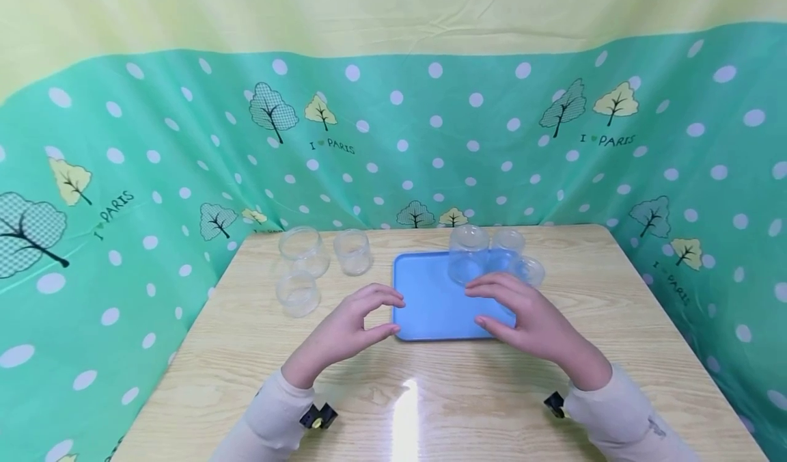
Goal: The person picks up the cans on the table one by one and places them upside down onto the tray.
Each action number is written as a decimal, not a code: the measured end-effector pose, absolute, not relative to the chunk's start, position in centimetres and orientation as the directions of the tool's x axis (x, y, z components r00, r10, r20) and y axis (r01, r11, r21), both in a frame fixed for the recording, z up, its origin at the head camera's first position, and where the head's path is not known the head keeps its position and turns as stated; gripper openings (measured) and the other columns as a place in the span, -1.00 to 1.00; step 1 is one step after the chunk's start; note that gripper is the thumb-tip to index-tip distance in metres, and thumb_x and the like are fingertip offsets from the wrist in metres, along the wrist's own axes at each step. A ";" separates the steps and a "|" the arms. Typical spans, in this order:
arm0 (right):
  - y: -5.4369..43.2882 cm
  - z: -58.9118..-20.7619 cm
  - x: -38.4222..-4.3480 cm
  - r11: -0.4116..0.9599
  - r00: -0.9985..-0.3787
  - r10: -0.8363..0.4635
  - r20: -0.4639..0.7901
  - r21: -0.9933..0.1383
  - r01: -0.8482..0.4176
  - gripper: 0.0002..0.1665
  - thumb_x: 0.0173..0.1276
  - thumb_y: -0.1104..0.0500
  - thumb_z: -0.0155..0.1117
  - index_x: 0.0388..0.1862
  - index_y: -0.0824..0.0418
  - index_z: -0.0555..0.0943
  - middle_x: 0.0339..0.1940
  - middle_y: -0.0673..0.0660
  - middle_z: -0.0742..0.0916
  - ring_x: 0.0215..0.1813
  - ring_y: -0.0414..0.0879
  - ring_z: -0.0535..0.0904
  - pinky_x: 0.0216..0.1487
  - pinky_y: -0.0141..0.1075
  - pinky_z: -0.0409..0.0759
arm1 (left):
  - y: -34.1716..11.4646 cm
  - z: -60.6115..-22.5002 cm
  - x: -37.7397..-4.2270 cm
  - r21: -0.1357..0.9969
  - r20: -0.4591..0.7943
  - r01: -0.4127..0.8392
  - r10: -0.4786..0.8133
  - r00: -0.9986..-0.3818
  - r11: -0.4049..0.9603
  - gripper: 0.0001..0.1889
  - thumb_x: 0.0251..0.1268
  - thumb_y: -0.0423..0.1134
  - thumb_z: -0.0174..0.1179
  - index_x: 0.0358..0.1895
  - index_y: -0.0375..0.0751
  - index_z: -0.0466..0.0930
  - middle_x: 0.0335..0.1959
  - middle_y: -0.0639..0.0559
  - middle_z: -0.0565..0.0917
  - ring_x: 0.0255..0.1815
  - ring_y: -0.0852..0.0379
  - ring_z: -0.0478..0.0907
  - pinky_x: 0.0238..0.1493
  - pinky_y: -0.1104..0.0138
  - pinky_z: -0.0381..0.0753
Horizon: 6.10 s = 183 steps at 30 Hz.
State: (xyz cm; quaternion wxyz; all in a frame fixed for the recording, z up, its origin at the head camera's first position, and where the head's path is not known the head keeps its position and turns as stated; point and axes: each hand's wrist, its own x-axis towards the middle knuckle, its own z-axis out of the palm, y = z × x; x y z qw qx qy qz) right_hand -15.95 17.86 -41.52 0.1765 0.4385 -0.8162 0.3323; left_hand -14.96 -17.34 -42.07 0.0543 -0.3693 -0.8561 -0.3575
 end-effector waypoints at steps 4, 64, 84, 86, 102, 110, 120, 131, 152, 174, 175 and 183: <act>17.9 -41.5 -16.0 0.392 -0.550 -0.600 0.581 -0.385 -0.835 -0.43 0.27 0.20 0.52 0.27 0.02 0.62 0.25 -0.03 0.66 0.32 -0.05 0.54 0.43 -0.50 0.36 | -17.4 -42.1 -15.0 0.573 0.355 0.667 0.589 -0.725 0.476 -0.66 0.37 -0.13 0.38 0.16 0.02 0.64 0.21 0.15 0.61 0.34 0.14 0.51 0.38 0.17 0.54; 17.6 -42.3 -16.3 0.434 -0.567 -0.626 0.536 -0.364 -0.824 -0.46 0.31 0.13 0.51 0.26 -0.03 0.62 0.27 -0.04 0.65 0.33 -0.08 0.53 0.40 -0.45 0.40 | -29.9 -43.9 -21.0 0.336 0.262 0.223 0.136 -0.955 0.915 -0.50 0.35 0.01 0.36 0.24 -0.16 0.59 0.27 -0.21 0.56 0.32 -0.32 0.42 0.33 -0.22 0.42; 17.8 -42.2 -16.4 0.468 -0.594 -0.631 0.500 -0.366 -0.805 -0.51 0.36 0.07 0.48 0.25 -0.07 0.63 0.29 -0.11 0.62 0.35 -0.11 0.51 0.38 -0.34 0.48 | -30.8 -43.4 -22.5 0.257 -0.004 0.195 0.203 -0.979 0.946 -0.39 0.30 0.03 0.37 0.35 -0.15 0.53 0.34 -0.35 0.45 0.29 -0.46 0.39 0.16 -0.38 0.48; 17.8 -42.2 -16.4 0.468 -0.596 -0.632 0.494 -0.370 -0.803 -0.52 0.36 0.07 0.48 0.24 -0.08 0.63 0.29 -0.11 0.63 0.35 -0.11 0.51 0.37 -0.31 0.50 | -30.9 -43.6 -22.7 0.263 -0.015 0.202 0.213 -0.977 0.944 -0.39 0.29 0.02 0.38 0.34 -0.16 0.54 0.32 -0.35 0.46 0.27 -0.45 0.40 0.15 -0.36 0.51; 17.7 -42.1 -16.3 0.455 -0.581 -0.640 0.503 -0.362 -0.814 -0.54 0.35 0.09 0.48 0.22 -0.05 0.65 0.28 -0.09 0.64 0.34 -0.11 0.52 0.33 -0.22 0.54 | -31.2 -43.5 -23.1 0.209 -0.055 0.245 0.261 -0.964 0.947 -0.41 0.22 -0.05 0.45 0.28 -0.17 0.58 0.24 -0.31 0.51 0.20 -0.37 0.47 0.12 -0.25 0.58; 17.8 -42.1 -16.4 0.451 -0.583 -0.640 0.501 -0.369 -0.813 -0.54 0.36 0.08 0.47 0.23 -0.07 0.64 0.28 -0.10 0.63 0.35 -0.11 0.51 0.35 -0.26 0.52 | -31.2 -43.4 -23.5 0.215 -0.072 0.239 0.259 -0.963 0.947 -0.41 0.19 -0.05 0.47 0.27 -0.17 0.60 0.25 -0.30 0.51 0.21 -0.38 0.46 0.13 -0.24 0.58; 18.0 -42.2 -16.4 0.443 -0.573 -0.641 0.511 -0.364 -0.820 -0.53 0.36 0.09 0.48 0.23 -0.07 0.64 0.28 -0.09 0.63 0.34 -0.10 0.52 0.35 -0.28 0.51 | -31.4 -43.0 -23.7 0.252 -0.101 0.252 0.285 -0.953 0.934 -0.40 0.22 -0.05 0.46 0.29 -0.20 0.59 0.24 -0.31 0.51 0.24 -0.36 0.47 0.23 -0.22 0.53; 18.2 -42.0 -16.3 0.456 -0.579 -0.631 0.517 -0.357 -0.815 -0.54 0.37 0.08 0.47 0.23 -0.06 0.64 0.28 -0.10 0.63 0.35 -0.11 0.52 0.35 -0.28 0.51 | -31.2 -41.9 -22.9 0.306 -0.047 0.282 0.311 -0.949 0.909 -0.38 0.25 -0.05 0.45 0.34 -0.18 0.55 0.34 -0.31 0.46 0.37 -0.33 0.41 0.37 -0.21 0.43; 18.5 -41.4 -16.2 0.477 -0.581 -0.570 0.582 -0.342 -0.810 -0.51 0.29 0.11 0.52 0.20 0.05 0.66 0.23 -0.02 0.67 0.31 -0.08 0.55 0.42 -0.46 0.40 | -29.6 -39.4 -20.5 0.366 0.128 0.396 0.376 -0.918 0.842 -0.36 0.24 0.01 0.47 0.35 -0.13 0.54 0.34 -0.17 0.45 0.36 -0.24 0.42 0.36 -0.18 0.46; 18.6 -41.2 -16.2 0.488 -0.590 -0.514 0.623 -0.353 -0.798 -0.49 0.25 0.14 0.55 0.18 0.10 0.67 0.22 -0.03 0.68 0.30 -0.08 0.56 0.42 -0.52 0.37 | -25.2 -39.0 -18.5 0.474 0.323 0.491 0.375 -0.869 0.730 -0.36 0.23 0.02 0.48 0.35 -0.06 0.54 0.36 -0.02 0.46 0.35 -0.12 0.45 0.26 -0.11 0.58; 18.6 -41.2 -16.2 0.490 -0.592 -0.511 0.623 -0.355 -0.796 -0.49 0.25 0.14 0.55 0.19 0.09 0.67 0.22 -0.03 0.68 0.30 -0.08 0.56 0.42 -0.52 0.37 | -25.0 -39.0 -18.4 0.479 0.331 0.497 0.376 -0.866 0.724 -0.36 0.23 0.01 0.48 0.35 -0.07 0.54 0.36 -0.01 0.46 0.35 -0.11 0.45 0.24 -0.10 0.59; 18.6 -41.1 -16.1 0.495 -0.614 -0.482 0.625 -0.384 -0.779 -0.47 0.24 0.16 0.56 0.20 0.09 0.67 0.23 -0.02 0.67 0.32 -0.07 0.55 0.41 -0.54 0.37 | -23.0 -38.9 -17.8 0.499 0.413 0.569 0.398 -0.819 0.653 -0.38 0.19 -0.08 0.53 0.32 -0.08 0.57 0.34 -0.02 0.49 0.32 -0.01 0.46 0.12 0.01 0.67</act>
